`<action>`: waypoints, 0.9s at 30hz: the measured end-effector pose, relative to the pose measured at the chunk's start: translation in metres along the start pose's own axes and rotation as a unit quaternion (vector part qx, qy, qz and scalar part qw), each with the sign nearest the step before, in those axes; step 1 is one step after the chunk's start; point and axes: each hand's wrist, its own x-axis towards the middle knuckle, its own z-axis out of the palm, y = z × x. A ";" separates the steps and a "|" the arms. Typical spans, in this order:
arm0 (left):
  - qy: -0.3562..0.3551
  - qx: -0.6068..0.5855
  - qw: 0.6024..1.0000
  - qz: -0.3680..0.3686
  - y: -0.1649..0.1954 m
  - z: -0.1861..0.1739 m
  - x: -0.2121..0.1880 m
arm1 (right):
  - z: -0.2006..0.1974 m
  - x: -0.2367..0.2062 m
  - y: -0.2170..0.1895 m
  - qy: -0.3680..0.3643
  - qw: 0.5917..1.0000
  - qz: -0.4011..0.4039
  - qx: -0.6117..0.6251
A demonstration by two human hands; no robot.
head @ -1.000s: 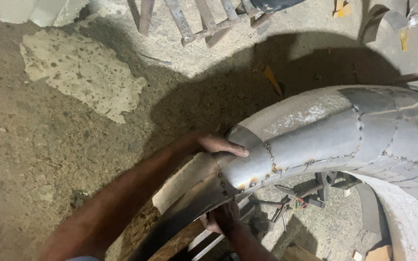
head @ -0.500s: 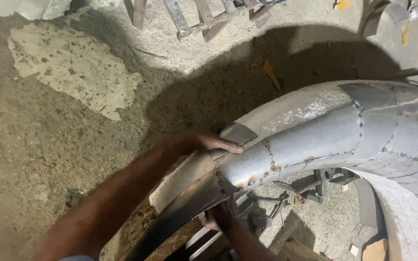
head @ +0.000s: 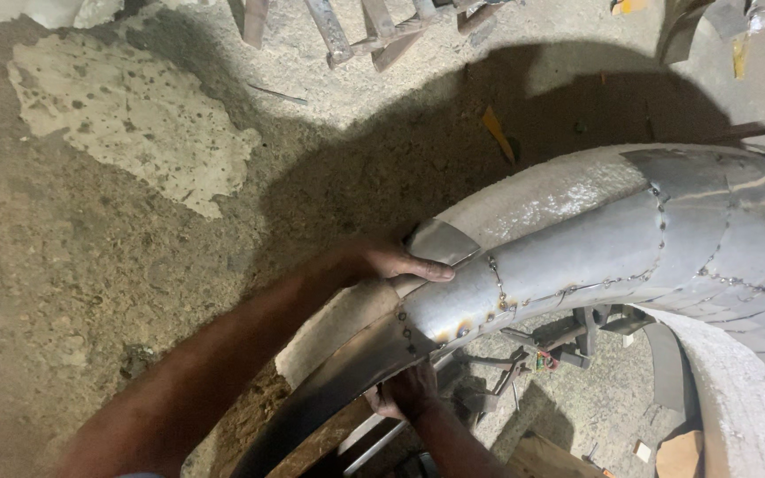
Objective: The person hammers a small metal sheet on a wooden block to shape it, then repeatedly fits it onto a large curved metal duct to check alignment. The person adjusts the sheet and hammers it again before rechecking the fit.
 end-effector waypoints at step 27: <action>0.010 -0.020 1.000 0.009 -0.002 0.007 0.007 | -0.020 0.006 -0.006 -0.017 0.998 -0.005 0.060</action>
